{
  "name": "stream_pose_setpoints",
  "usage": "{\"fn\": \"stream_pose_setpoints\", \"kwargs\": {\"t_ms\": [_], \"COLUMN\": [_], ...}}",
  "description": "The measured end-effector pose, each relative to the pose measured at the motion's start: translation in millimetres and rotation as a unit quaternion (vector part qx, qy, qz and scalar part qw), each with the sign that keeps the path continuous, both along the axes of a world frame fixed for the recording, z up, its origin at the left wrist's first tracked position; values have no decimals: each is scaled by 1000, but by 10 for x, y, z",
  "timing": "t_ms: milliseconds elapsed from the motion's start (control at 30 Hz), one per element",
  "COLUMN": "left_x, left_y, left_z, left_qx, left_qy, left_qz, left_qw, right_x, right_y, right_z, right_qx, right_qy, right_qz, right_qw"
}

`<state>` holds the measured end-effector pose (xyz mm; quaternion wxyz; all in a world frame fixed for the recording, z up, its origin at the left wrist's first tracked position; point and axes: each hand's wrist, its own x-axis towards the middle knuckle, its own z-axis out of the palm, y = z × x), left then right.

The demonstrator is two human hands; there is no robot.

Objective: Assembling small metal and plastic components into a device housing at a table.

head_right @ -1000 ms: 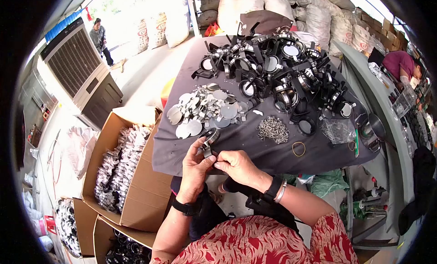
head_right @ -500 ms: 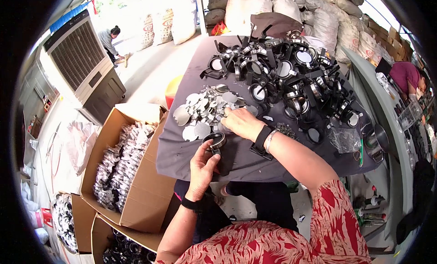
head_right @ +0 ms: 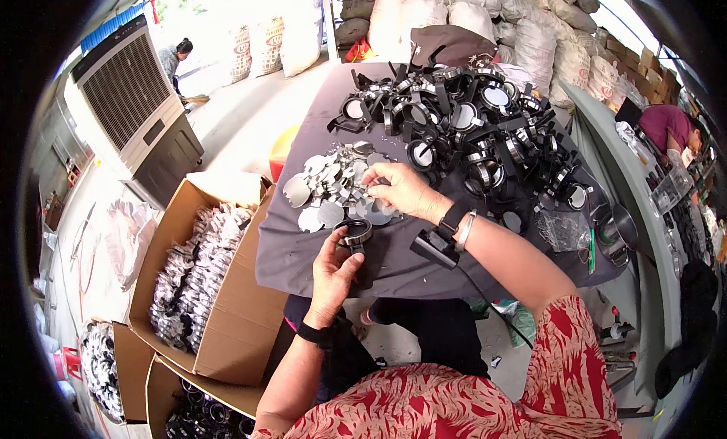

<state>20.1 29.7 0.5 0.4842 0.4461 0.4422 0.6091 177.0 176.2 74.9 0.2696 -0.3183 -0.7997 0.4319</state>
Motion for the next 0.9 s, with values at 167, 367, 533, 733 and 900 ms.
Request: {"fn": "stream_pose_setpoints", "kwargs": {"t_ms": [167,367,533,733,900], "left_x": [75,60,69,58,64], "left_y": [16,50,18,27,95], "left_z": [89,-1,46,-6,-142], "left_qx": [-18,-3,17,16,56], "left_qy": [-21,17,67,51,34], "left_qz": [-10,-8,6,-11,-5], "left_qw": [1000,1000,998,999,998], "right_x": [188,323,36,-109,-100], "right_y": [-306,-582,-664,-786,-827], "right_z": [-330,40,11,-340,-390], "right_qx": [102,229,353,407,426], "right_qy": [126,-80,18,-20,-25], "right_qz": [-89,-115,-127,-73,-50], "right_qw": [983,963,927,910,903]}}
